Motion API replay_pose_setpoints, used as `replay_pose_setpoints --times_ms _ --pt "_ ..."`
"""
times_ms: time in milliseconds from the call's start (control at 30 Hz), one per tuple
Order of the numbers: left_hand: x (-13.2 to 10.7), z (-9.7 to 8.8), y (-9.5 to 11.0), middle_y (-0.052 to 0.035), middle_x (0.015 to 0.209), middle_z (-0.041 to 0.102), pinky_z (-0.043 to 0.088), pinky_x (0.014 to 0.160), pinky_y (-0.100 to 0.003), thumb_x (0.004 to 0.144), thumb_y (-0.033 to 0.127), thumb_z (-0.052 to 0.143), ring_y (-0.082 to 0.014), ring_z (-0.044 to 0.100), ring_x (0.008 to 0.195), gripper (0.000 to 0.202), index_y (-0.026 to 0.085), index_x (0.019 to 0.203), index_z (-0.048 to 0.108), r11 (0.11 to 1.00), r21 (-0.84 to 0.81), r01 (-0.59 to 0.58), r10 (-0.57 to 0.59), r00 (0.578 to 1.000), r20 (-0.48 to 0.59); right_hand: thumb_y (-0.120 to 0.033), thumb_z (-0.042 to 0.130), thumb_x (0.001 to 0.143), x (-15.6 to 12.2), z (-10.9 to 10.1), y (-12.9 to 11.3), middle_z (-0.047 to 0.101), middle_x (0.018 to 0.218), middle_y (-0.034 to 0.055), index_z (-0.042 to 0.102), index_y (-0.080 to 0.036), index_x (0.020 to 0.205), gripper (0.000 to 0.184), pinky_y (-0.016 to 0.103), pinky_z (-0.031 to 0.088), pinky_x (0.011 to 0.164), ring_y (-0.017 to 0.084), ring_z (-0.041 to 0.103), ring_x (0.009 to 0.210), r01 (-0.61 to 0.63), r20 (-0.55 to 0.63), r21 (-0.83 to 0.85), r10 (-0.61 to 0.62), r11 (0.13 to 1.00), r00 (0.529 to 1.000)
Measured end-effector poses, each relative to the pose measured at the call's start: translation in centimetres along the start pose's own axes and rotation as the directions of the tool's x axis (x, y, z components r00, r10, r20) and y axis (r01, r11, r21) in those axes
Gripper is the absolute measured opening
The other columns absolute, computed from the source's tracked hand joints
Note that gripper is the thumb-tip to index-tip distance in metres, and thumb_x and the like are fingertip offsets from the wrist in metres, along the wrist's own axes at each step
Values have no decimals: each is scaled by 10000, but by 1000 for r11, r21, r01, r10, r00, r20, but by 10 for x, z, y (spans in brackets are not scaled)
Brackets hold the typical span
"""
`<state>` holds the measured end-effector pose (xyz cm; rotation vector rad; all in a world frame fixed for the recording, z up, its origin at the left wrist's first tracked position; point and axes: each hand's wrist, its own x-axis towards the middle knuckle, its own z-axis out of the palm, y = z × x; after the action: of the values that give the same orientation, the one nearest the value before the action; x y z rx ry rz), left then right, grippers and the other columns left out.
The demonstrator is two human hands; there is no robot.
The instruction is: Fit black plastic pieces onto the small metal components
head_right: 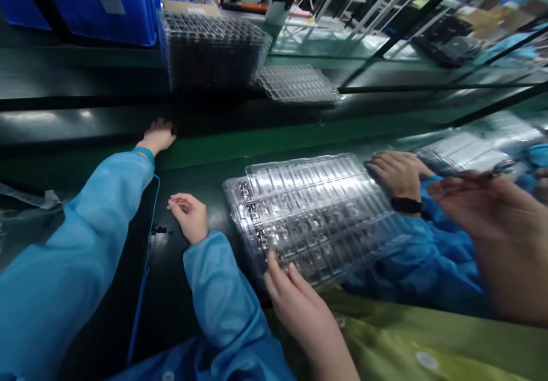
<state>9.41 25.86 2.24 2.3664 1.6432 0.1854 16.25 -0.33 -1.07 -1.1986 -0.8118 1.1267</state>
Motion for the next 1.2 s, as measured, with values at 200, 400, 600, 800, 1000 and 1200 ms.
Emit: replay_pose_setpoints --times_ms 200,400,600,800,1000,1200 --pt "-10 -10 -9 -158 1127 654 449 991 -413 843 132 553 -291 597 1097 411 119 1253 575 983 -179 -39 39 999 -8 -373 795 736 0 1 -1 719 818 30 695 -208 893 249 339 580 773 191 723 765 -3 -9 -14 2 1000 1000" --pt "-52 -51 -10 -74 915 663 505 904 -363 764 116 642 -209 640 899 343 105 1107 639 850 -507 -147 20 969 -247 -365 797 731 0 2 -2 723 806 33 702 -197 877 242 328 570 758 194 727 764 18 -9 -34 -19 999 1000" --pt "-148 -96 -20 -19 816 632 533 648 -263 719 180 701 -141 635 679 332 161 1046 644 616 -760 -207 -72 946 -316 -368 806 719 2 2 5 730 809 27 712 -193 880 256 321 570 768 190 731 761 63 9 -36 -62 997 998" --pt "-242 -84 -44 -21 840 629 532 626 -246 705 243 746 -141 645 704 416 179 1102 638 541 -833 -116 -150 961 -231 -391 823 691 4 3 8 734 810 29 723 -193 865 282 333 577 770 191 729 753 78 28 -32 -77 996 997" --pt "-307 -61 -65 -35 864 634 529 584 -254 721 329 774 -157 660 692 475 178 1152 643 443 -895 50 -209 977 -50 -402 830 678 5 4 7 747 794 41 747 -180 876 309 346 583 777 197 731 759 69 26 -20 -69 997 997" --pt "-321 -22 -51 -29 893 613 535 556 -244 751 335 757 -140 664 658 477 178 1185 636 362 -925 114 -186 981 48 -378 849 663 0 6 3 765 868 55 758 -178 892 316 355 598 806 200 745 803 28 51 65 -31 998 998"
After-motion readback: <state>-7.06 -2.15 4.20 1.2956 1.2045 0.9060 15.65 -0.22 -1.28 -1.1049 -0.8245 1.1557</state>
